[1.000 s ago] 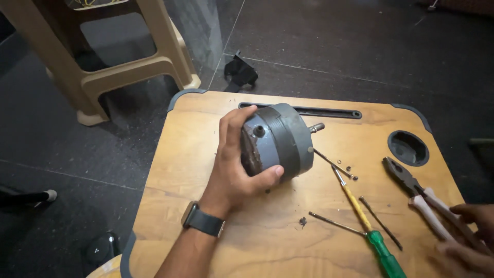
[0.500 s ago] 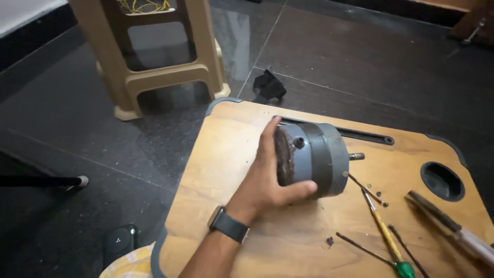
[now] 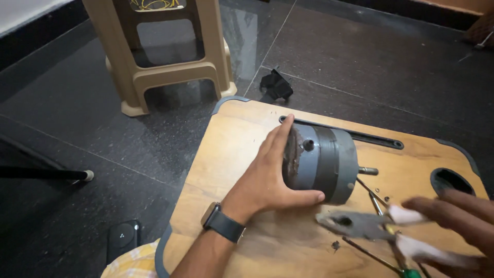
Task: Repairing a fan motor by disassembling its housing and inspecting internal components.
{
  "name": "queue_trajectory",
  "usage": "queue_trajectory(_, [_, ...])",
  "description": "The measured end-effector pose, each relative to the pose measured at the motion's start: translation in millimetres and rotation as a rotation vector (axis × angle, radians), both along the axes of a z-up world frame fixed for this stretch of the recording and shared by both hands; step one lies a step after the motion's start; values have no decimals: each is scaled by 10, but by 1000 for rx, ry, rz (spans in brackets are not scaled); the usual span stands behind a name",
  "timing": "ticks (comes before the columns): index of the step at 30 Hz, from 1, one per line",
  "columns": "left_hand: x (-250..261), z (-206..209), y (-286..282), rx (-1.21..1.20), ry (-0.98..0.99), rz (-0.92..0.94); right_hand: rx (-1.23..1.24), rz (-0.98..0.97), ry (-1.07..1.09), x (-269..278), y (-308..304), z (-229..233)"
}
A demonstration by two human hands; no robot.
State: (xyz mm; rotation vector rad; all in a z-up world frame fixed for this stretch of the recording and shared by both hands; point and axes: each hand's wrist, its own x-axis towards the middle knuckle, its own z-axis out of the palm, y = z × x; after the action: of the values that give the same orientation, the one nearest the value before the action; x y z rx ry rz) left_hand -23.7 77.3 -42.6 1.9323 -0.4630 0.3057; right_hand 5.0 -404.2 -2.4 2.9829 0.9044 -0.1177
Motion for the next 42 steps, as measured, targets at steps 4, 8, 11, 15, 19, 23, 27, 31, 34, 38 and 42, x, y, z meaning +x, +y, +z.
queue_trajectory(4, [12,-38,25,-23,-42,-15,-74,82,9,-231,1205,175])
queue_trajectory(8, [0,-49,43,-42,-89,-17,-79,177,-32,-227,1723,516])
queue_trajectory(11, [-9,-17,27,-36,-86,-26,-351,-115,147,-278,2296,948])
queue_trajectory(15, [56,-22,22,-31,-71,16,-347,-25,158,-302,1758,535])
queue_trajectory(19, [23,13,-3,-59,-27,9,-133,466,-7,-292,1316,198])
queue_trajectory(23, [28,21,17,-33,-9,9,-165,120,182,-277,1985,723])
queue_trajectory(27, [61,22,27,-43,-43,16,-205,-318,211,-339,1999,745])
queue_trajectory(31, [13,29,-8,-96,4,-4,-72,136,-37,-544,1463,303])
queue_trajectory(34, [21,17,17,-67,5,14,146,305,-168,-627,1272,-34])
queue_trajectory(38, [33,23,8,-74,10,5,304,345,-247,-581,964,-334])
queue_trajectory(42, [28,-8,-4,-72,26,-1,317,402,-318,-519,950,-296])
